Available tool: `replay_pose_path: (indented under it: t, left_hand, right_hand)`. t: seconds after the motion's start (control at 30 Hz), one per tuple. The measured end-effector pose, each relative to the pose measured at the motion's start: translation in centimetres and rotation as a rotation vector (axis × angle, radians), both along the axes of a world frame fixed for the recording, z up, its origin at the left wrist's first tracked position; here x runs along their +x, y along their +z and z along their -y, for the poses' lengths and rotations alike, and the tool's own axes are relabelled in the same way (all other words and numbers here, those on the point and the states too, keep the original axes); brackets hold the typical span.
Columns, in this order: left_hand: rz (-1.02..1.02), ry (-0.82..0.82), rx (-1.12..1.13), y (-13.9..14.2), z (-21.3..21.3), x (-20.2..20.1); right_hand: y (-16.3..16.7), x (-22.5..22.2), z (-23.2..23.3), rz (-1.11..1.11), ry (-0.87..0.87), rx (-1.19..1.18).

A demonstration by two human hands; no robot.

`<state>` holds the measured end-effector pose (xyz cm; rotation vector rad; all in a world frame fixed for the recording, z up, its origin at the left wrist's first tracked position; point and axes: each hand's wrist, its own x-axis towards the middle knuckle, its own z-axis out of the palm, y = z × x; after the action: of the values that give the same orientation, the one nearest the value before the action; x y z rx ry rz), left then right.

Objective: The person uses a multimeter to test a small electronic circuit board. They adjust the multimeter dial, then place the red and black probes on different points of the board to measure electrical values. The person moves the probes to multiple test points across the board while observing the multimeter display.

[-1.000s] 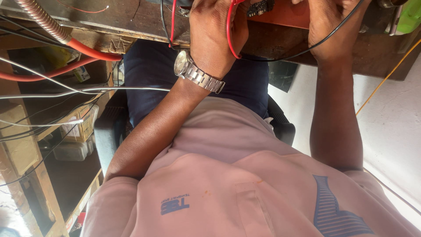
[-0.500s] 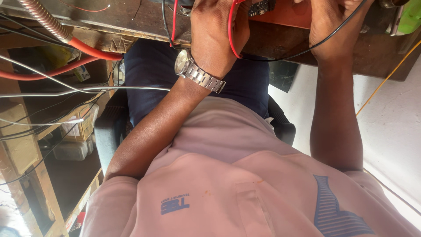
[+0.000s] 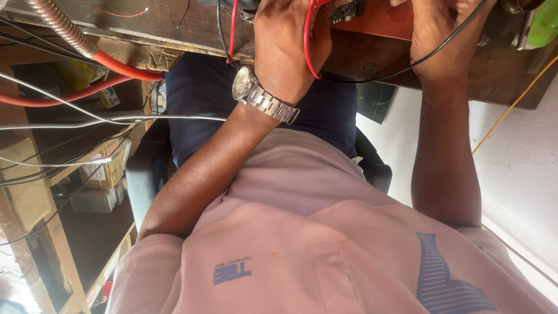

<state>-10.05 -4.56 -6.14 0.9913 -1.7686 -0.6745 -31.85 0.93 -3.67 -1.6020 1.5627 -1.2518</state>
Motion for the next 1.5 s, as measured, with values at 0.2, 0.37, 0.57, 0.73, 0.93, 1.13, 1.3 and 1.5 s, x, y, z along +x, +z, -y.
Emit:
replay_pose_path:
  t: [0.2, 0.37, 0.57, 0.73, 0.93, 1.13, 1.3, 1.5]
  left_hand:
    - [-0.003, 0.004, 0.011, 0.1, -0.1, 0.0]
    - [0.05, 0.01, 0.044, 0.2, -0.1, 0.1]
    - [0.066, 0.007, 0.061, 1.0, -0.1, 0.0]
    - [-0.014, -0.031, 0.081, 2.2, -0.1, 0.3]
    - [0.009, -0.029, 0.018, 2.8, 0.3, 0.2]
    - [-0.009, -0.048, 0.081, 2.8, 0.1, 0.1]
    - [0.003, -0.043, 0.093, 2.7, 0.2, -0.2]
    - [-0.008, -0.054, 0.105, 2.7, 0.0, -0.1]
  right_hand:
    - [0.4, 0.3, 0.3, -0.001, 0.047, -0.022]
    - [0.8, 0.8, 1.0, 0.161, 0.032, 0.004]
    - [1.7, 1.6, 1.5, 0.209, 0.063, -0.019]
    - [2.2, 1.1, 1.6, 0.094, 0.091, -0.017]
    - [1.8, 1.2, 1.0, 0.254, 0.053, -0.01]
    - [2.5, 1.6, 0.8, 0.227, 0.056, 0.029]
    - [3.4, 2.2, 1.2, 0.197, 0.05, 0.08]
    - [4.2, 2.9, 1.3, 0.214, 0.025, 0.117]
